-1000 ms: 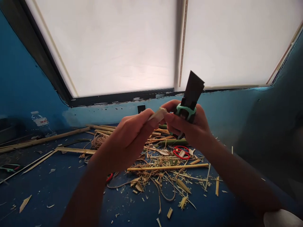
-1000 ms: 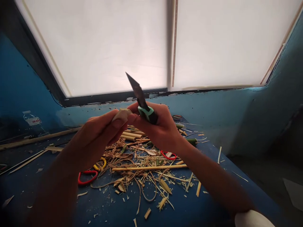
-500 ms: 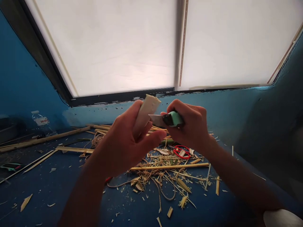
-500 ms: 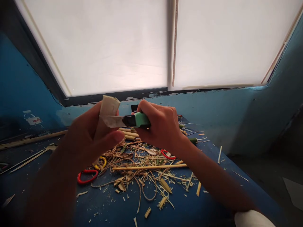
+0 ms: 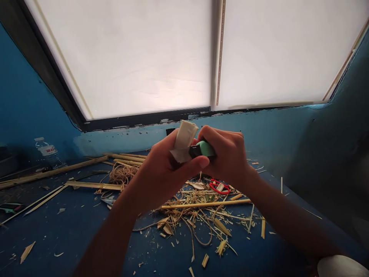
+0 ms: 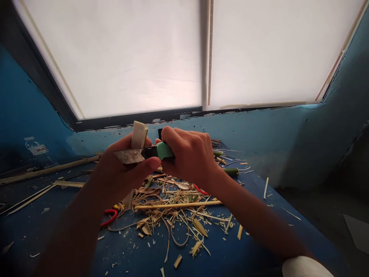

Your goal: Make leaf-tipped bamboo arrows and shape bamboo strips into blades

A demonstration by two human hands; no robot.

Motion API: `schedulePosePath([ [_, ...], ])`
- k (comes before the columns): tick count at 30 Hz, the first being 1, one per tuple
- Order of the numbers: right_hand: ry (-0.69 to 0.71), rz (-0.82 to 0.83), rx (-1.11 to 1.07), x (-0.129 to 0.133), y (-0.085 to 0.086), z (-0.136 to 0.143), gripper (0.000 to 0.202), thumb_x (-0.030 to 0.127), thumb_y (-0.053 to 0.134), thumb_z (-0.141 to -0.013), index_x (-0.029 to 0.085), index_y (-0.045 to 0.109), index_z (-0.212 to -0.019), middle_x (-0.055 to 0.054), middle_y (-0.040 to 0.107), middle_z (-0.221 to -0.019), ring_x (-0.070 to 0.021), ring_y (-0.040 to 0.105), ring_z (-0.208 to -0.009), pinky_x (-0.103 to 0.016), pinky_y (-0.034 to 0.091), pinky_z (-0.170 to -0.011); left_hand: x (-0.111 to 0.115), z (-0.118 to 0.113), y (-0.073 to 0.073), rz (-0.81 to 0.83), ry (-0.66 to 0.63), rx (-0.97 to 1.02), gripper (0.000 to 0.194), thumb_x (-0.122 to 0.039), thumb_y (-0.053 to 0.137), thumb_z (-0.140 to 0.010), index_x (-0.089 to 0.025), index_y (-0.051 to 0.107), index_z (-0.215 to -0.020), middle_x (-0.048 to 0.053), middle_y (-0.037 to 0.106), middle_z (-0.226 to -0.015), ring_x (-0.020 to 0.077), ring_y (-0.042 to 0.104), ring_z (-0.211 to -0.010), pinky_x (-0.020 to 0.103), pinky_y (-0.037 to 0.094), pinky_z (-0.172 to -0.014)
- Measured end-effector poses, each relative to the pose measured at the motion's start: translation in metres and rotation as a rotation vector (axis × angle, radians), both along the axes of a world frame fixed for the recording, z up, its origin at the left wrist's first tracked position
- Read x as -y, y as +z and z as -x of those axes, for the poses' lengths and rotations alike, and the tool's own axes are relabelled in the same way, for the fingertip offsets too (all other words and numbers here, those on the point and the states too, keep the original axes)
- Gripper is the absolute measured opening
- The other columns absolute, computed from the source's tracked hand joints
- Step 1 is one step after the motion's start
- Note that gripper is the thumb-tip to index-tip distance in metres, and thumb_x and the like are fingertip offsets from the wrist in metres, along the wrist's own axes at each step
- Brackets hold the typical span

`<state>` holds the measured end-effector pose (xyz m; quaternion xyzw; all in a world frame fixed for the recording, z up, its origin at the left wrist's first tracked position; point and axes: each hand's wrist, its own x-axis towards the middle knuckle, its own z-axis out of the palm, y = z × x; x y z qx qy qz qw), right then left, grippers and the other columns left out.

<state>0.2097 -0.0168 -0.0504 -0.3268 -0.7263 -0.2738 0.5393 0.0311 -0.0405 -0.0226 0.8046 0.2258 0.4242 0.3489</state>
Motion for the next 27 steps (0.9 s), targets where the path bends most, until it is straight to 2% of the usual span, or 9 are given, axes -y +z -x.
schedulePosePath([
  [8, -0.142, -0.036, -0.039, -0.001, -0.001, -0.001, 0.025, 0.039, 0.058, -0.090, 0.023, 0.048, -0.074, 0.005, 0.052, -0.059, -0.0103, 0.037, -0.050, -0.029, 0.026, -0.053, -0.010, -0.006, -0.006, -0.034, 0.020, 0.055, 0.014, -0.032, 0.069, -0.092, -0.025, 0.058, -0.093, -0.008, 0.043, -0.058, 0.0033, 0.039, -0.045, 0.014, 0.033, -0.039],
  [14, -0.269, -0.092, -0.044, -0.006, 0.001, -0.003, 0.022, 0.035, 0.061, -0.086, 0.023, 0.049, -0.072, 0.006, 0.052, -0.057, -0.0104, 0.039, -0.049, -0.029, 0.025, -0.054, -0.019, -0.014, -0.014, -0.021, 0.074, 0.120, 0.018, -0.035, 0.070, -0.091, -0.023, 0.056, -0.090, -0.010, 0.045, -0.052, 0.0029, 0.038, -0.037, 0.016, 0.034, -0.036],
  [17, -0.311, -0.091, -0.046, -0.009, 0.002, -0.006, 0.023, 0.037, 0.061, -0.085, 0.022, 0.049, -0.070, 0.006, 0.050, -0.055, -0.0105, 0.041, -0.049, -0.029, 0.024, -0.055, -0.022, -0.022, -0.020, 0.076, 0.027, 0.164, 0.026, -0.044, 0.069, -0.091, -0.023, 0.054, -0.088, -0.011, 0.040, -0.048, 0.0045, 0.036, -0.033, 0.017, 0.032, -0.031],
  [20, -0.328, -0.080, -0.037, -0.012, 0.002, -0.010, 0.024, 0.041, 0.061, -0.083, 0.022, 0.051, -0.072, 0.005, 0.051, -0.055, -0.0109, 0.044, -0.050, -0.029, 0.023, -0.055, -0.025, -0.032, -0.025, 0.196, -0.027, 0.235, 0.040, -0.052, 0.067, -0.089, -0.022, 0.047, -0.075, -0.011, 0.032, -0.044, 0.0045, 0.030, -0.031, 0.018, 0.028, -0.028],
  [23, -0.373, -0.011, -0.011, -0.015, 0.002, -0.012, 0.020, 0.039, 0.062, -0.081, 0.023, 0.053, -0.075, 0.005, 0.054, -0.056, -0.0115, 0.046, -0.050, -0.029, 0.019, -0.053, -0.030, -0.038, -0.029, 0.197, 0.064, 0.267, 0.053, -0.058, 0.070, -0.085, -0.020, 0.040, -0.063, -0.010, 0.030, -0.044, 0.0030, 0.027, -0.033, 0.017, 0.025, -0.029],
  [27, -0.465, 0.050, 0.009, -0.020, -0.001, -0.010, 0.015, 0.035, 0.059, -0.081, 0.023, 0.053, -0.076, 0.004, 0.056, -0.057, -0.0124, 0.045, -0.048, -0.030, 0.014, -0.052, -0.037, -0.038, -0.030, 0.163, 0.151, 0.248, 0.056, -0.061, 0.072, -0.081, -0.019, 0.040, -0.063, -0.010, 0.029, -0.045, 0.0020, 0.025, -0.035, 0.018, 0.022, -0.031],
])
